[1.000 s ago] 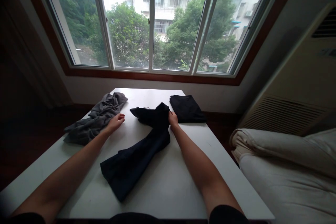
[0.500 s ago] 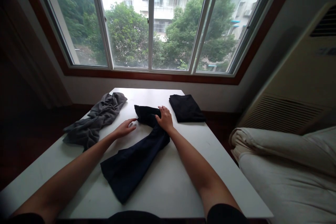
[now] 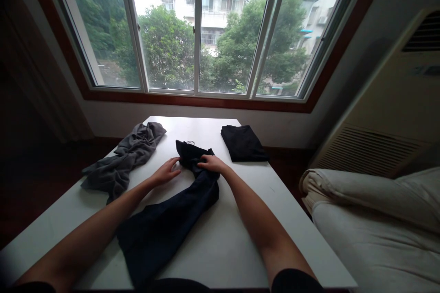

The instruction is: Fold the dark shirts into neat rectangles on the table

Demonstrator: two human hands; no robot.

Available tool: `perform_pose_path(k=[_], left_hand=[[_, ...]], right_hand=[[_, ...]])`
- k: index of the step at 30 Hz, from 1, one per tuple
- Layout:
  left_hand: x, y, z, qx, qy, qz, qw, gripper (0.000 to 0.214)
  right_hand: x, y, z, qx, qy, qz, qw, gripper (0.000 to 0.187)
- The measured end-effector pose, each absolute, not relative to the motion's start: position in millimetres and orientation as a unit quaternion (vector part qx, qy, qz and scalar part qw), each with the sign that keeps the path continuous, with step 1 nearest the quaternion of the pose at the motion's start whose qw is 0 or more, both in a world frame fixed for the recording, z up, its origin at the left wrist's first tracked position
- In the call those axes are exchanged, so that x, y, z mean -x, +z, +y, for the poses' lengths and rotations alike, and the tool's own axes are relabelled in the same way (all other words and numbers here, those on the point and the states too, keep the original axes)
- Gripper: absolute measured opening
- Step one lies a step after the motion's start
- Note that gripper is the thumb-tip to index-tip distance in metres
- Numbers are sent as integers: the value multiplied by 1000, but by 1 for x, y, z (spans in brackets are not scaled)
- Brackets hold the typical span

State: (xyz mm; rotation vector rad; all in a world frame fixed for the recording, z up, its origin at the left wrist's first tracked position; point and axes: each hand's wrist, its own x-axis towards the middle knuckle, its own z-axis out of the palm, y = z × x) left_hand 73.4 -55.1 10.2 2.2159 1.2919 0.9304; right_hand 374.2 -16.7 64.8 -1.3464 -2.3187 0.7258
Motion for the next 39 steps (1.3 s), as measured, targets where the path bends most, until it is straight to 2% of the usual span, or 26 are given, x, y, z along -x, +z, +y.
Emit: perform_pose_path(k=[5,7,9,12,14,15,17,21,25,28,30,34,39], left_hand=[[-73,15,-57,-782,348,460,236,73],[-76,19,-60,-779,344,444,278,76],[-81,23,-64,-770,344,425,328,77],[-90,27,-70,-750,363,383,398,75],[-96,27,-73,-746,373,357,420,75],[-99,27,-74,-748,376,348,422,74],[-103,26,-76,-758,378,337,410,73],[-107,30,-83,-782,370,340,369,70],[-110,36,-85,-772,385,375,338,50],[-108,36,-80,-725,407,414,370,24],[-105,33,-75,-689,412,452,389,17],[-95,28,-69,-646,384,549,366,26],[-88,37,-69,-645,395,559,341,68]], right_hand=[[-377,86,-32,378,471,-797,8,48],[-378,92,-34,375,499,-781,-22,49],[-378,96,-32,435,434,-788,41,43],[-378,95,-25,548,205,-779,226,33],[-377,92,-22,534,113,-782,301,32],[-376,91,-22,503,115,-796,317,38],[-376,90,-24,433,186,-822,321,47],[-372,98,-36,375,307,-830,277,48],[-363,106,-46,380,261,-854,241,43],[-356,107,-49,402,201,-856,255,31],[-354,109,-51,394,202,-857,264,25],[-356,124,-59,377,208,-863,266,29],[-364,160,-81,350,170,-880,271,33]])
